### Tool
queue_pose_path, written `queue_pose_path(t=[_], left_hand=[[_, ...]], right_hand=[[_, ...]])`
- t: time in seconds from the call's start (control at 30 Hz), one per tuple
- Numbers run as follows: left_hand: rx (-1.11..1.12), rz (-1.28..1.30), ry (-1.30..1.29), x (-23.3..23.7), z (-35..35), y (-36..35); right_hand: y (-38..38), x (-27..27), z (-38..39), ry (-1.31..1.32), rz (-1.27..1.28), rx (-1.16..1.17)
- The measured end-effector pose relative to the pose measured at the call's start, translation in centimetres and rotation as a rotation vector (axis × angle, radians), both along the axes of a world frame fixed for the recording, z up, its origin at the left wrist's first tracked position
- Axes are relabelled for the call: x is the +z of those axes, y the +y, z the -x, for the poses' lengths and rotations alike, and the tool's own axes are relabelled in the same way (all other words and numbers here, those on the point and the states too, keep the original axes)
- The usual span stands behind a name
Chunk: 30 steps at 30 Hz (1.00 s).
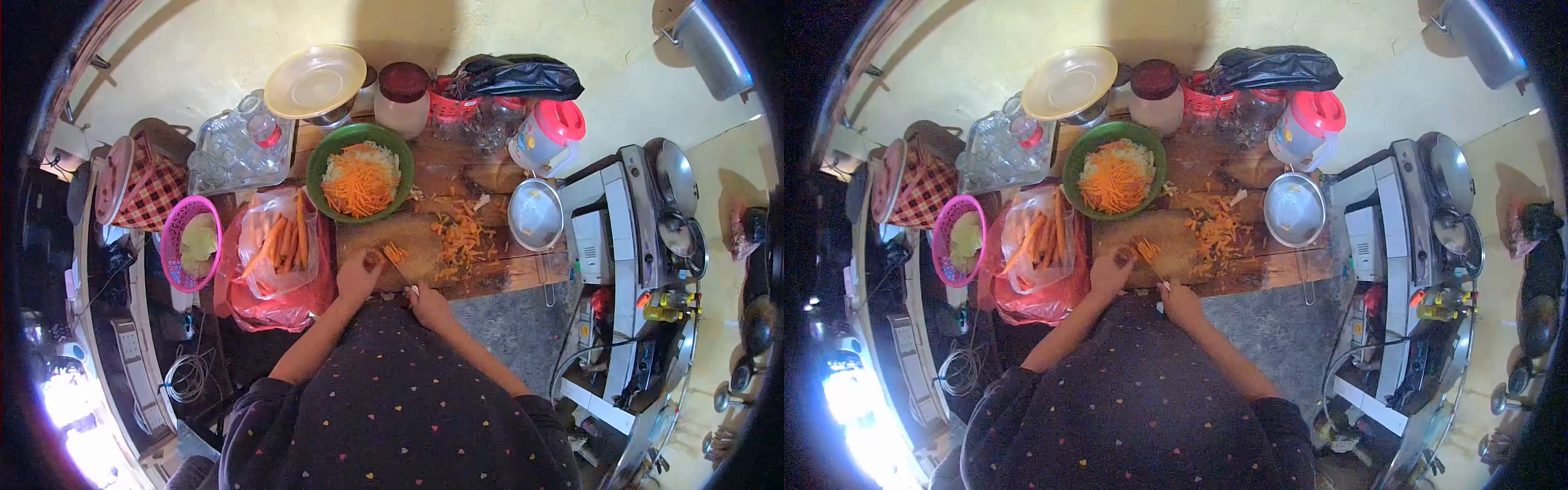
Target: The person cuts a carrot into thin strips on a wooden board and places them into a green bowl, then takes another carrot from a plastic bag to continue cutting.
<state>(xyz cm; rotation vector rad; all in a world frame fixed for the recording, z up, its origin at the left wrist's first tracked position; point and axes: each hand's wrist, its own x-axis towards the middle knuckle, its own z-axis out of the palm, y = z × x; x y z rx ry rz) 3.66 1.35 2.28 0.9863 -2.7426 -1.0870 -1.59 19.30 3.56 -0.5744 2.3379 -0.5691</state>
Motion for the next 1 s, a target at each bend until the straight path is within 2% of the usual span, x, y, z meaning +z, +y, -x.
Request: queue_pose_path(t=[0.1,0.3,0.4,0.67,0.8,0.87,1.0], left_hand=[[-0.093,0.132,0.115,-1.1,-0.4,-0.4],[-0.111,0.241,0.124,-2.2,-0.5,-0.3],[-0.112,0.139,0.056,-0.7,-0.4,-0.1],[-0.131,0.187,0.067,-1.1,-1.0,0.4],[-0.118,0.226,0.150,-1.4,-1.0,0.6],[-0.060,0.207,0.186,-1.9,-0.9,0.7],[0.028,0.174,0.199,-1.4,-0.7,0.6]], right_hand=[[0.1,-1.1,0.1,-0.006,0.030,0.014],[-0.3,-0.4,-0.1,-0.024,0.040,0.026],[-0.3,-0.4,-0.2,-0.005,0.057,0.034],[-0.8,-2.3,-0.3,0.076,0.057,0.064],[-1.5,-2.8,-0.3,0.103,-0.034,0.080],[-1.5,-2.2,-0.4,0.099,-0.089,0.079],[-0.7,-1.4,-0.3,0.108,-0.012,0.069]])
